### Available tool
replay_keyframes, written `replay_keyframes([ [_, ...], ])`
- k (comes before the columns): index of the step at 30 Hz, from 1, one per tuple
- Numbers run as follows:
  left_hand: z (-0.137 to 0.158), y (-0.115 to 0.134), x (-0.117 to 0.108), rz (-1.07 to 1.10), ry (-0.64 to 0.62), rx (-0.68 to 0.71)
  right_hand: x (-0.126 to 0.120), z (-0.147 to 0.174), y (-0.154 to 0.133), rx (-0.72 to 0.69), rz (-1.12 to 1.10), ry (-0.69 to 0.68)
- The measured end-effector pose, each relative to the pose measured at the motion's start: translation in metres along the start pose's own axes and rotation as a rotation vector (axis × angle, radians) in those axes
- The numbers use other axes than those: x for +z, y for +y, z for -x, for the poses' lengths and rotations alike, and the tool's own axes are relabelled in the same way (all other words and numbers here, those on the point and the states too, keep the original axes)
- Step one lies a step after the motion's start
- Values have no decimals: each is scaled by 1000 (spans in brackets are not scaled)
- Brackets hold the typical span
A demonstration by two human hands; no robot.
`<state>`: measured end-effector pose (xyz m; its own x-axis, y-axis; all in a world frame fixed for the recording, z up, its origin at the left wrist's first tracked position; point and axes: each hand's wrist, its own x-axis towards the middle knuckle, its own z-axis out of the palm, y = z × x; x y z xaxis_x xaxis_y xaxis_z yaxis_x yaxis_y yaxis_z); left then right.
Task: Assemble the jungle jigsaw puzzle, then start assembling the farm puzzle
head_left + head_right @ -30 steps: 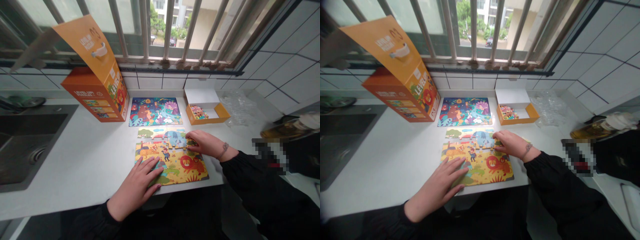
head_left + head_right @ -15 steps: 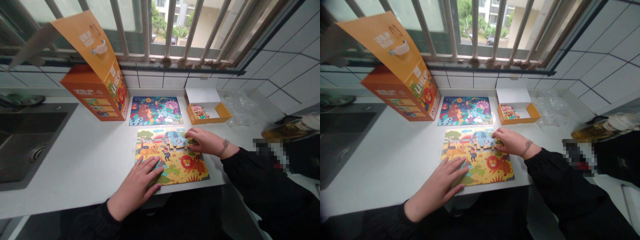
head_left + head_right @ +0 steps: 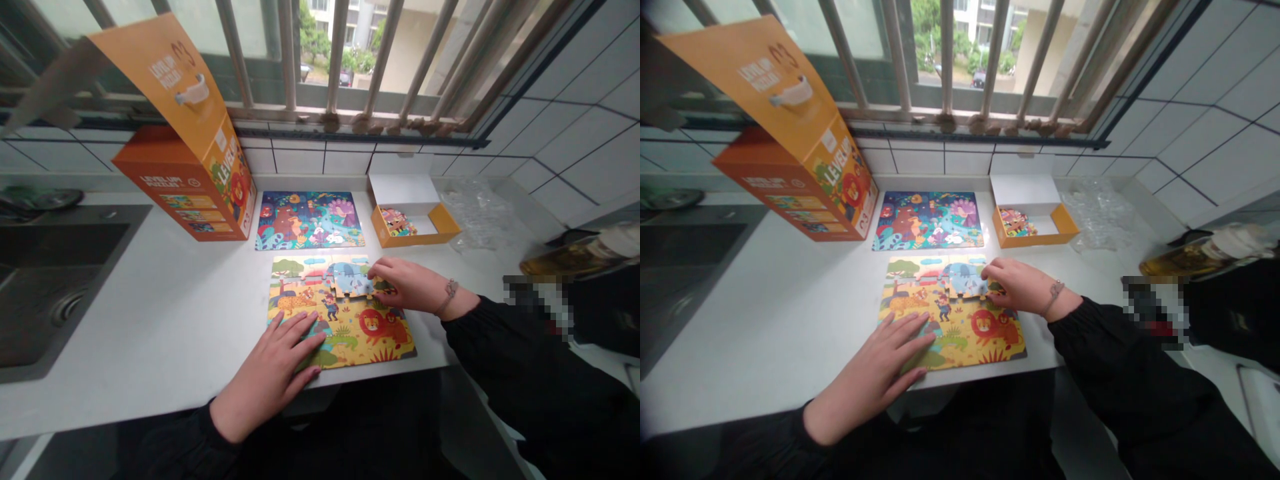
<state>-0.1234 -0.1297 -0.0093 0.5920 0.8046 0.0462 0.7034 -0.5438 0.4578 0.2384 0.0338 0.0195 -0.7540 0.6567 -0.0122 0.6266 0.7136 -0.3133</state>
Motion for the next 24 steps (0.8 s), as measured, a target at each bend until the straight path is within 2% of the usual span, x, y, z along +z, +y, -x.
replay_keyframes([
  [9, 1, 0, 3, -24, 1, 2, 1, 5, -3, -16, 22, -18],
  [15, -1, 6, -6, -80, -24, 6, 5, 6, -2, -44, 28, -22],
  [19, -22, 14, -11, -119, -8, -2, -3, 14, 2, -40, -20, 34],
  [24, -69, 23, -6, -200, 66, 38, -14, 40, 9, 104, -8, 177],
])
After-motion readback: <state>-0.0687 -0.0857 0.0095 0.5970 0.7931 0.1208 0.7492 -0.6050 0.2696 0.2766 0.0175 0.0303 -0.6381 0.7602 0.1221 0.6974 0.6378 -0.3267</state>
